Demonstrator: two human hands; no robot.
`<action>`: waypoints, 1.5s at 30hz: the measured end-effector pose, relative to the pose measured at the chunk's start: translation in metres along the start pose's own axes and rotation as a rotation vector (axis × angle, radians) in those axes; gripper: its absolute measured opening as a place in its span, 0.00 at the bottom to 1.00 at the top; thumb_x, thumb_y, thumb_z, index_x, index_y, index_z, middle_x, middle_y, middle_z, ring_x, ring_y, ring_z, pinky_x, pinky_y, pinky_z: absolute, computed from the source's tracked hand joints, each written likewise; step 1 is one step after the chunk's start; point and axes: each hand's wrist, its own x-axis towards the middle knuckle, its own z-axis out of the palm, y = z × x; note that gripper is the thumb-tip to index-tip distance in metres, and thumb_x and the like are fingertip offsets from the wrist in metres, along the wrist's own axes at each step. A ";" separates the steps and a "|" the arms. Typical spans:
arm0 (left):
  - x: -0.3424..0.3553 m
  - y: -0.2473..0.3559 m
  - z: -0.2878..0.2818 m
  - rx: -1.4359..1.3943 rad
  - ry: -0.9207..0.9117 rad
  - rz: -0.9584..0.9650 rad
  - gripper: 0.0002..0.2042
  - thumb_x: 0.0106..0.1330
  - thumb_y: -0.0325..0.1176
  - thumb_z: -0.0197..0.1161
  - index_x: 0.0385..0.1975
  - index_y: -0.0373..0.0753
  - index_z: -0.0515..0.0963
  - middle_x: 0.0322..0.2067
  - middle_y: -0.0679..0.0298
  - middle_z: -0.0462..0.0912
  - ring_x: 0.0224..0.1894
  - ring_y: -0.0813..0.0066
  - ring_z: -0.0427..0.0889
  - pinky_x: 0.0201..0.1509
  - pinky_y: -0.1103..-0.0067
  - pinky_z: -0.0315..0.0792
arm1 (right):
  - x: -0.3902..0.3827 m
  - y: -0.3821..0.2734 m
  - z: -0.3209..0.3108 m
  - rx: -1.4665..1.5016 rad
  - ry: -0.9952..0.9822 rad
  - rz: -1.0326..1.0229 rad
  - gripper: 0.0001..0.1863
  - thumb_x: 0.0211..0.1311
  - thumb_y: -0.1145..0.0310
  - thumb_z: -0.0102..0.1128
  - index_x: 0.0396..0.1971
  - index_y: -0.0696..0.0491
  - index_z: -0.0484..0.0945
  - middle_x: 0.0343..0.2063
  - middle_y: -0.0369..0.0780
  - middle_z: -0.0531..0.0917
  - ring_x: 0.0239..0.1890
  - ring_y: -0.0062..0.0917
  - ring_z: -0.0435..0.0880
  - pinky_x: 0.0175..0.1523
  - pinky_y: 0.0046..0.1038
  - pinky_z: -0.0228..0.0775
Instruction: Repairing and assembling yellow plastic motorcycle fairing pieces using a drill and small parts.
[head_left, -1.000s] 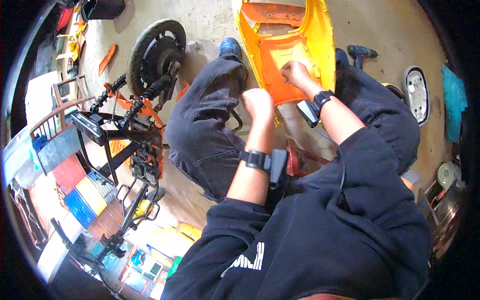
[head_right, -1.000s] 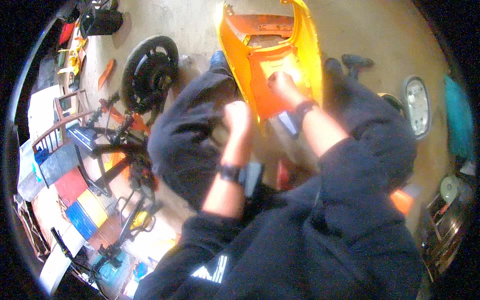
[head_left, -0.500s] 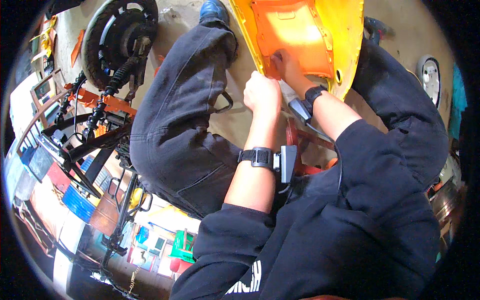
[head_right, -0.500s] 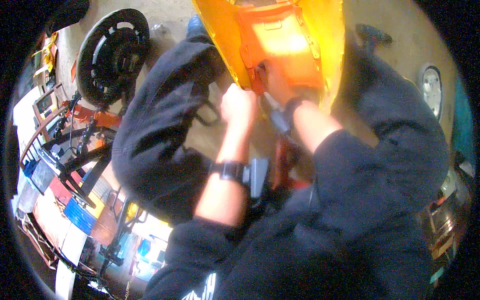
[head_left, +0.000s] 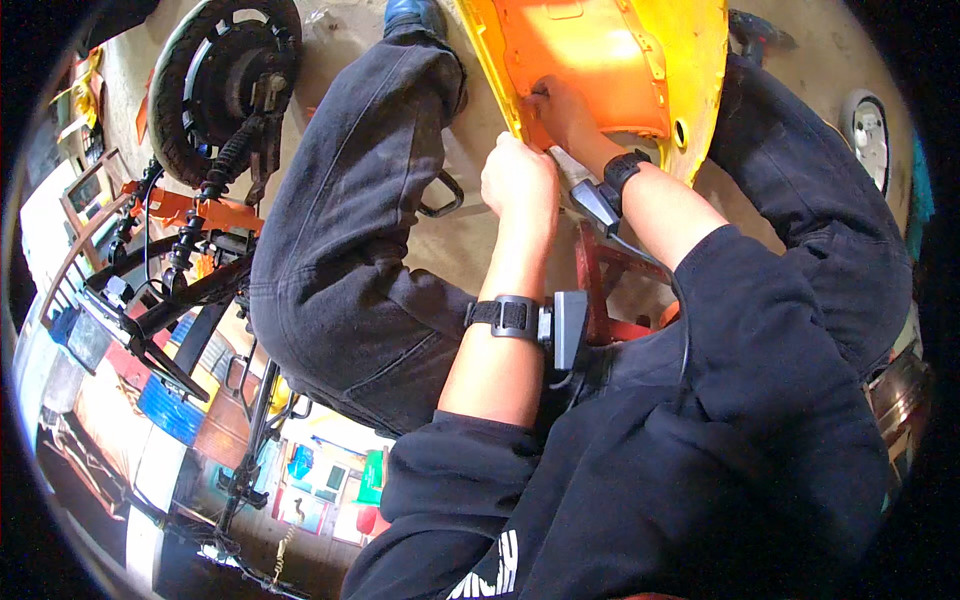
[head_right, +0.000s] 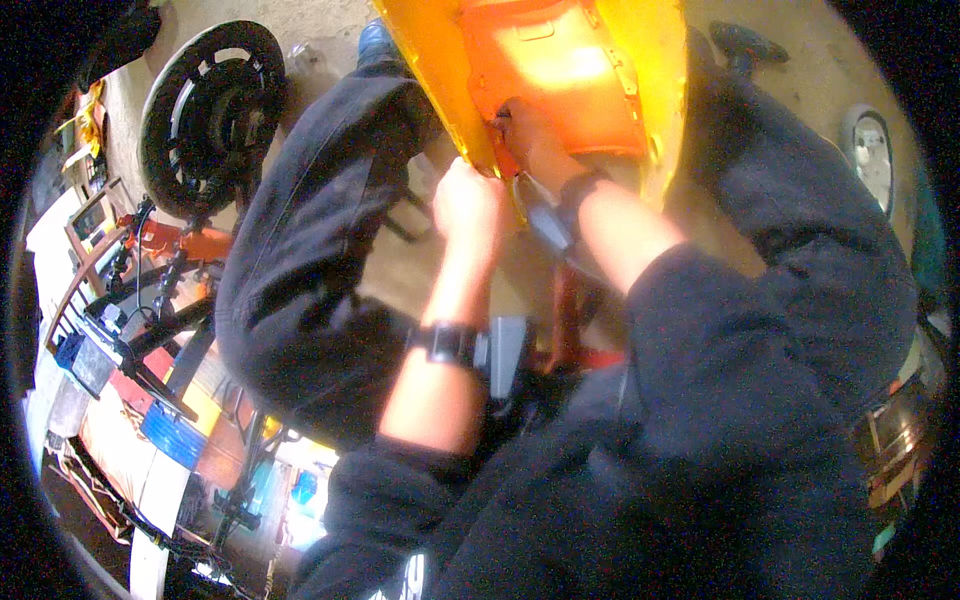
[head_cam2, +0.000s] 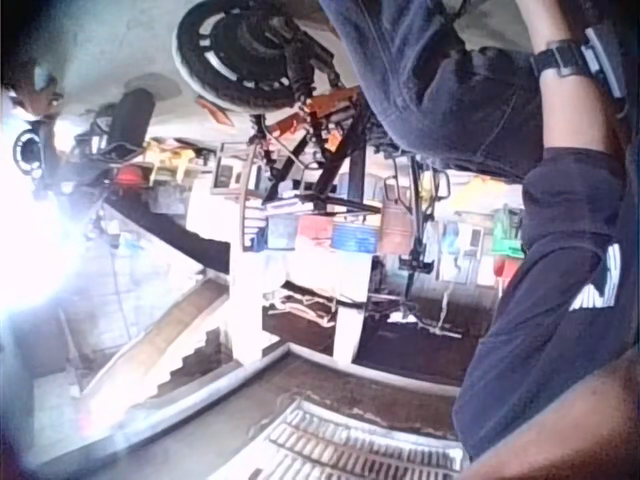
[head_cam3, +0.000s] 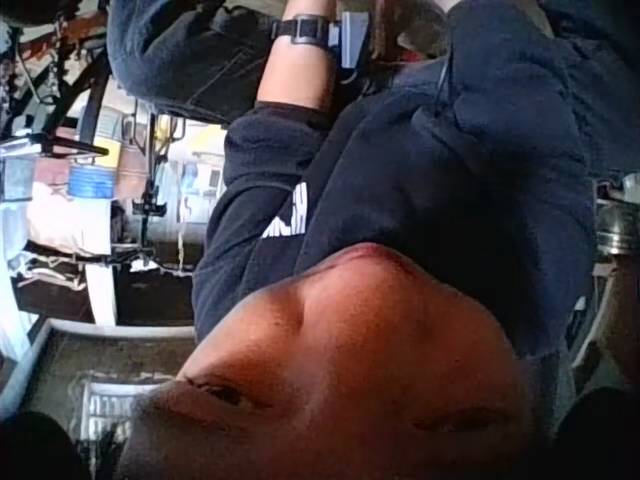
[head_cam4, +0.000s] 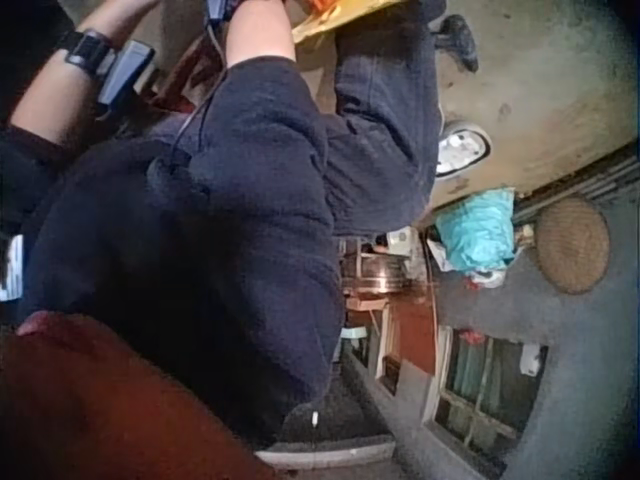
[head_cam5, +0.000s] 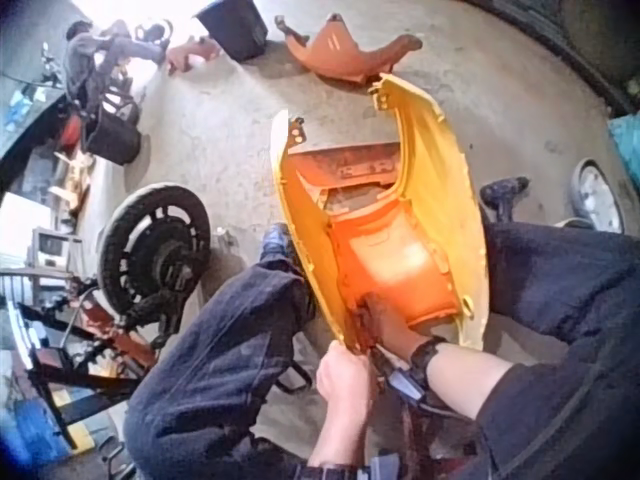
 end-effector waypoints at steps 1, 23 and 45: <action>0.000 -0.001 0.001 0.001 0.002 -0.001 0.11 0.66 0.37 0.57 0.36 0.34 0.78 0.33 0.49 0.85 0.40 0.49 0.86 0.45 0.61 0.79 | 0.001 0.002 0.001 0.001 -0.001 -0.001 0.13 0.62 0.66 0.64 0.39 0.60 0.79 0.35 0.48 0.85 0.36 0.37 0.85 0.45 0.34 0.76; -0.004 -0.006 0.008 -0.352 0.091 0.011 0.10 0.64 0.32 0.55 0.34 0.30 0.77 0.33 0.39 0.82 0.40 0.38 0.82 0.46 0.55 0.74 | 0.002 0.016 -0.009 0.085 -0.033 -0.266 0.09 0.62 0.73 0.61 0.41 0.60 0.81 0.34 0.45 0.85 0.37 0.29 0.83 0.44 0.32 0.76; -0.006 -0.006 0.007 -0.456 0.085 -0.113 0.09 0.62 0.30 0.56 0.33 0.30 0.79 0.35 0.41 0.83 0.43 0.41 0.82 0.50 0.57 0.73 | 0.030 0.040 -0.019 0.252 -0.082 -0.182 0.08 0.66 0.74 0.59 0.40 0.63 0.80 0.30 0.41 0.84 0.29 0.24 0.82 0.37 0.28 0.77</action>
